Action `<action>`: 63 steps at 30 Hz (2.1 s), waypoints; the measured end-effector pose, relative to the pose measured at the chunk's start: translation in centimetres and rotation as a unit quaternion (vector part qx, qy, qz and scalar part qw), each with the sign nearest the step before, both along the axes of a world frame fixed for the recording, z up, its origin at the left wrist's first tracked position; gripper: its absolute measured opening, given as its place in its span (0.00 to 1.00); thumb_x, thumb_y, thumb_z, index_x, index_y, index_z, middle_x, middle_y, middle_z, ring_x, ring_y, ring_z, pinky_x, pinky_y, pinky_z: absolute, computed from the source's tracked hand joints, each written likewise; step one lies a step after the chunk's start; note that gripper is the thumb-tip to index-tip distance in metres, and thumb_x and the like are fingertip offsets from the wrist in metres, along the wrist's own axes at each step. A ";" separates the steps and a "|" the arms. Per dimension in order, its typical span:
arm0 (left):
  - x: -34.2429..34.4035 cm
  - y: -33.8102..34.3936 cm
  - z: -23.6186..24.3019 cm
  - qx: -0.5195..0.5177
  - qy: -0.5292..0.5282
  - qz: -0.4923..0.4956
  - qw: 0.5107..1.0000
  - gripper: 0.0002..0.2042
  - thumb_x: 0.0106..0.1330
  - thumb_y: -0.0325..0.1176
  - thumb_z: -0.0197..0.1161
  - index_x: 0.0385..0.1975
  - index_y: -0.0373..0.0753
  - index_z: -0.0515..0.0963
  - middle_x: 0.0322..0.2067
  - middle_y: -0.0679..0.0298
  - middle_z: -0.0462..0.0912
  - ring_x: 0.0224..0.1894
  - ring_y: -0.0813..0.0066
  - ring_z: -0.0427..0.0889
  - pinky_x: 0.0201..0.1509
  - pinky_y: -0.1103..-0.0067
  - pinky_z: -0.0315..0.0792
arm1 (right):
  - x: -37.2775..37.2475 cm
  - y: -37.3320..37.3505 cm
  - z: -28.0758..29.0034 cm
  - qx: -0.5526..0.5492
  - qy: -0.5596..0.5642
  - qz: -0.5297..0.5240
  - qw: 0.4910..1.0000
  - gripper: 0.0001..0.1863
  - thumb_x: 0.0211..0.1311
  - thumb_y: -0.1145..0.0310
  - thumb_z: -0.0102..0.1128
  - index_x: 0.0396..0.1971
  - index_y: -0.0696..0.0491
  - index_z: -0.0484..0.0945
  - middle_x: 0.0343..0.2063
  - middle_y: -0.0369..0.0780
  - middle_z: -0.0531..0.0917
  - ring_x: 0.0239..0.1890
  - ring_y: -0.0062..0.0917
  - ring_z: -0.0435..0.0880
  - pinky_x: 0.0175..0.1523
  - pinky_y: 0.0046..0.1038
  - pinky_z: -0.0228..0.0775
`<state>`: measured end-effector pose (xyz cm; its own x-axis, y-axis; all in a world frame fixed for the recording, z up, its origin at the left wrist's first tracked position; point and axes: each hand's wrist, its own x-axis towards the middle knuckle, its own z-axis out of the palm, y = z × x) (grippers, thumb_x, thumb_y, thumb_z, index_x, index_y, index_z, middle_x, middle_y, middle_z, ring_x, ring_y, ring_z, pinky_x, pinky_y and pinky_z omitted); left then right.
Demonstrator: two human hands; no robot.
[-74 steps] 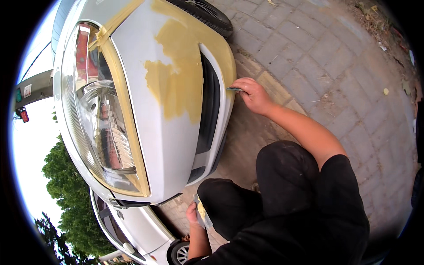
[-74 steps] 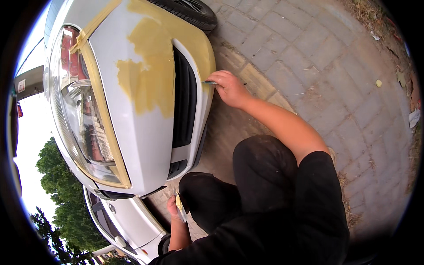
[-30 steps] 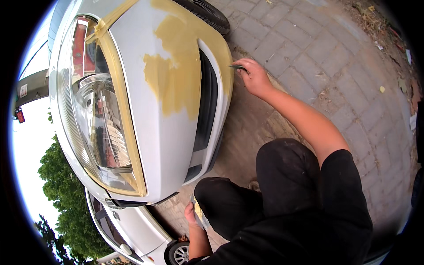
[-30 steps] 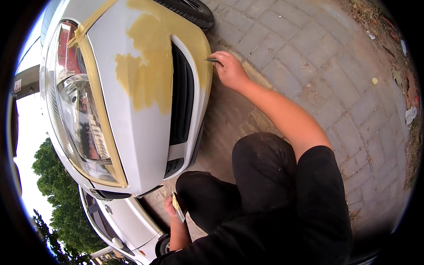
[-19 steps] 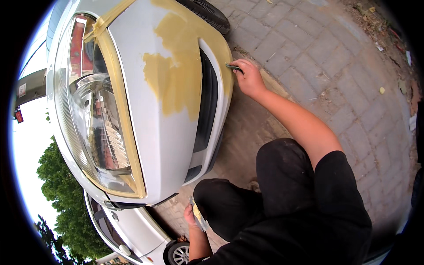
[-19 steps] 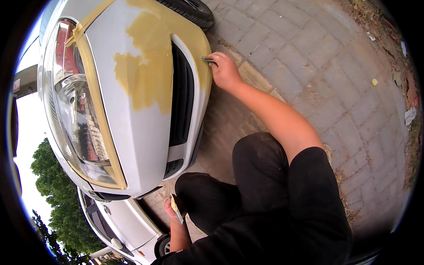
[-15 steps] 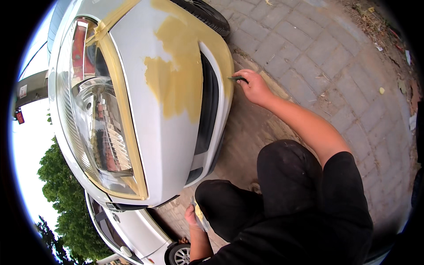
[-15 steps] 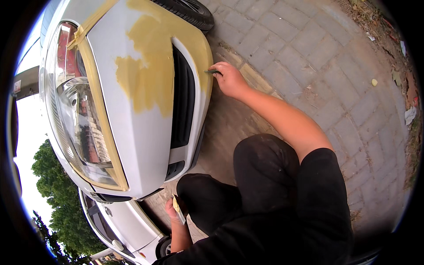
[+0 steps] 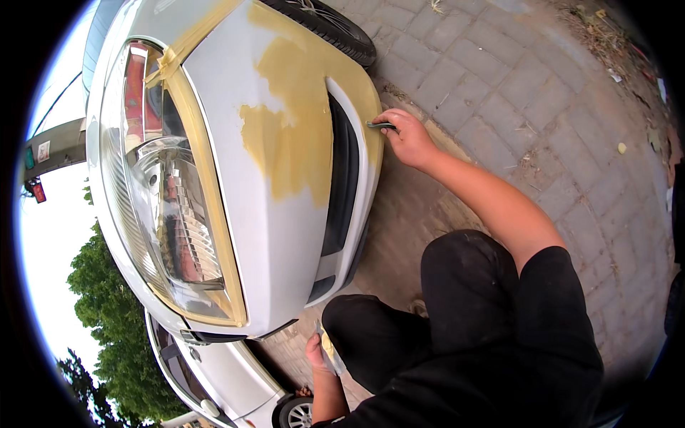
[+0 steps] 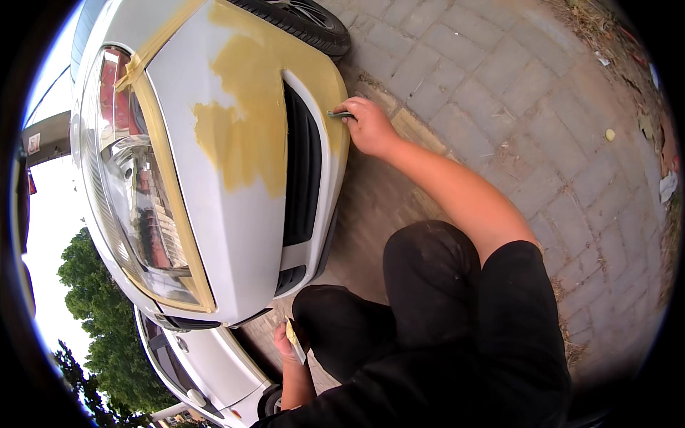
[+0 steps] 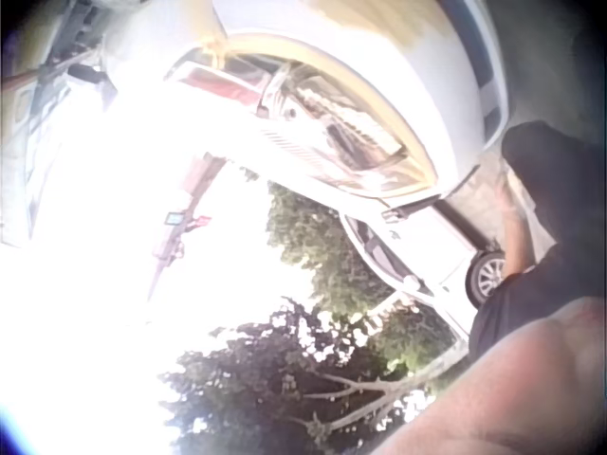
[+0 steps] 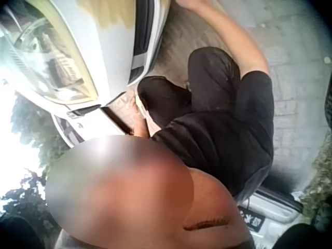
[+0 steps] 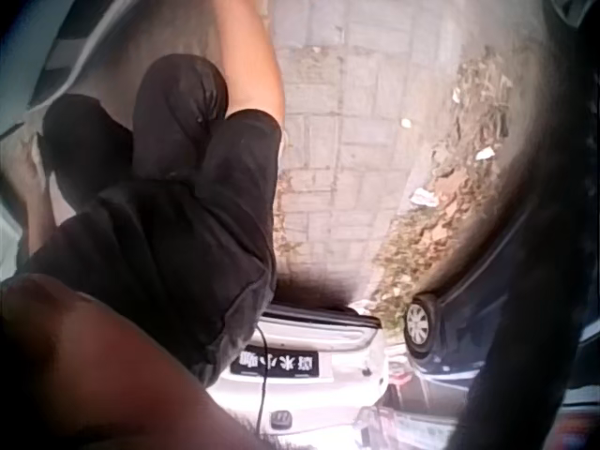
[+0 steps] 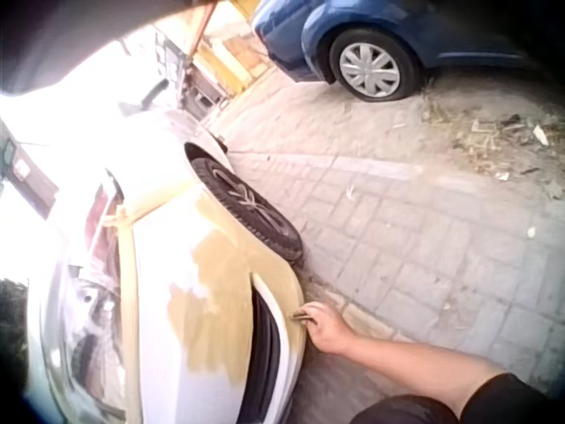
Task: The person applies a yellowish body filler to the front bumper of a white car using a blue plastic spreader. They repeatedly scoop the filler from a plastic sheet and spread it over a damaged area near the headlight and lower bumper edge.
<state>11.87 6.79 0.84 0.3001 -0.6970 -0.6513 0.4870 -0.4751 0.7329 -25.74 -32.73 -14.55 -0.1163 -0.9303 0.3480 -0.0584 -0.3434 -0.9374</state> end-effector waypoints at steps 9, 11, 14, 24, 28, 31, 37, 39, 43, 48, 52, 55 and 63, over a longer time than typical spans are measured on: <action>-0.5 -0.3 0.1 0.006 0.001 0.009 1.000 0.14 0.68 0.45 0.56 0.27 0.41 0.77 0.17 0.65 0.78 0.17 0.69 0.78 0.21 0.75 0.72 | -2.6 -7.0 3.3 0.005 -0.046 -0.043 0.998 0.13 0.63 0.76 0.57 0.46 0.57 0.81 0.47 0.46 0.82 0.52 0.39 0.80 0.59 0.36 0.71; -0.9 -0.3 0.3 0.013 -0.009 0.036 0.999 0.14 0.68 0.45 0.57 0.27 0.41 0.77 0.17 0.66 0.78 0.17 0.69 0.78 0.21 0.75 0.72 | -1.3 -6.2 3.6 0.008 -0.072 -0.051 0.996 0.12 0.62 0.77 0.58 0.45 0.57 0.81 0.45 0.46 0.82 0.51 0.40 0.80 0.57 0.35 0.72; -0.4 0.0 0.2 0.005 0.026 0.013 1.000 0.14 0.68 0.44 0.57 0.28 0.40 0.78 0.18 0.65 0.79 0.18 0.68 0.78 0.22 0.74 0.73 | 0.8 -4.1 2.8 -0.016 -0.059 -0.091 0.994 0.11 0.59 0.80 0.60 0.42 0.57 0.82 0.40 0.45 0.82 0.48 0.42 0.80 0.55 0.36 0.71; -0.3 -0.7 -0.1 -0.011 0.026 0.017 0.999 0.14 0.66 0.43 0.58 0.35 0.36 0.80 0.27 0.58 0.85 0.26 0.62 0.85 0.30 0.70 0.81 | -3.2 -4.1 3.3 -0.028 0.016 -0.029 0.999 0.12 0.61 0.76 0.59 0.44 0.54 0.82 0.44 0.44 0.84 0.52 0.40 0.80 0.58 0.36 0.71; 0.6 0.1 -0.3 -0.016 0.007 0.013 1.000 0.15 0.66 0.43 0.58 0.35 0.36 0.80 0.27 0.58 0.85 0.26 0.62 0.85 0.31 0.69 0.81 | -2.9 -6.6 4.1 -0.001 -0.045 -0.034 0.998 0.12 0.63 0.76 0.58 0.46 0.55 0.82 0.46 0.44 0.83 0.53 0.37 0.80 0.60 0.33 0.70; 0.8 0.6 -0.5 -0.011 0.014 0.021 1.000 0.15 0.67 0.43 0.57 0.35 0.36 0.80 0.26 0.58 0.85 0.26 0.62 0.85 0.31 0.69 0.81 | -1.2 -5.8 3.4 0.009 -0.060 -0.016 0.998 0.12 0.63 0.76 0.58 0.46 0.55 0.81 0.47 0.43 0.83 0.54 0.36 0.79 0.60 0.34 0.70; 1.3 0.4 -0.6 -0.009 0.052 0.023 0.998 0.17 0.67 0.43 0.57 0.39 0.33 0.81 0.31 0.55 0.87 0.29 0.59 0.87 0.34 0.68 0.83 | 0.2 -0.2 1.2 -0.056 0.040 0.009 0.998 0.11 0.62 0.77 0.57 0.42 0.51 0.82 0.44 0.40 0.83 0.53 0.39 0.79 0.59 0.39 0.67; 0.8 -0.3 -0.4 -0.010 0.066 0.014 0.998 0.17 0.67 0.42 0.57 0.41 0.32 0.81 0.32 0.53 0.87 0.30 0.59 0.87 0.35 0.68 0.83 | -0.1 1.4 0.9 -0.051 0.079 0.063 0.994 0.11 0.61 0.78 0.57 0.42 0.52 0.81 0.45 0.41 0.83 0.53 0.39 0.78 0.59 0.38 0.66; -0.5 -0.7 -0.1 -0.026 0.047 0.023 0.998 0.16 0.67 0.40 0.58 0.42 0.31 0.81 0.34 0.52 0.87 0.31 0.57 0.88 0.37 0.67 0.84 | -2.3 -0.7 2.6 -0.063 0.072 -0.012 0.995 0.10 0.62 0.77 0.57 0.42 0.53 0.81 0.45 0.41 0.83 0.53 0.38 0.78 0.59 0.38 0.64; 0.1 0.0 0.1 -0.031 0.059 0.004 0.998 0.15 0.67 0.40 0.58 0.41 0.34 0.81 0.33 0.55 0.87 0.30 0.61 0.87 0.35 0.68 0.83 | -2.8 -5.7 5.5 -0.074 0.018 -0.053 0.996 0.12 0.61 0.77 0.56 0.44 0.52 0.81 0.45 0.43 0.84 0.53 0.41 0.79 0.58 0.40 0.70; -0.1 0.3 0.2 -0.024 0.056 -0.005 0.998 0.14 0.68 0.42 0.57 0.37 0.37 0.81 0.28 0.60 0.85 0.26 0.64 0.85 0.30 0.71 0.81 | -1.0 -5.1 3.8 -0.042 -0.009 -0.035 0.998 0.12 0.62 0.77 0.56 0.45 0.54 0.81 0.45 0.44 0.83 0.54 0.43 0.78 0.59 0.40 0.70; -1.0 0.2 0.4 -0.013 0.027 0.019 0.999 0.14 0.68 0.43 0.57 0.35 0.38 0.80 0.25 0.62 0.84 0.24 0.66 0.83 0.27 0.72 0.79 | 0.3 -2.3 1.9 -0.051 0.009 -0.038 0.998 0.12 0.62 0.77 0.55 0.44 0.54 0.81 0.45 0.44 0.83 0.53 0.43 0.77 0.60 0.40 0.68; -0.4 0.2 0.3 -0.015 0.022 0.006 1.000 0.14 0.68 0.43 0.56 0.33 0.39 0.80 0.24 0.62 0.83 0.23 0.66 0.83 0.27 0.72 0.78 | 1.6 4.0 -1.3 -0.046 0.065 0.002 0.997 0.13 0.57 0.80 0.57 0.42 0.52 0.81 0.43 0.41 0.83 0.52 0.39 0.77 0.59 0.39 0.65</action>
<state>11.45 6.94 1.11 0.2797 -0.7128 -0.6432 0.5243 -0.4478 0.7243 -24.15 -28.73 -15.88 -0.0608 -0.8938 0.4444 -0.1761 -0.4286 -0.8862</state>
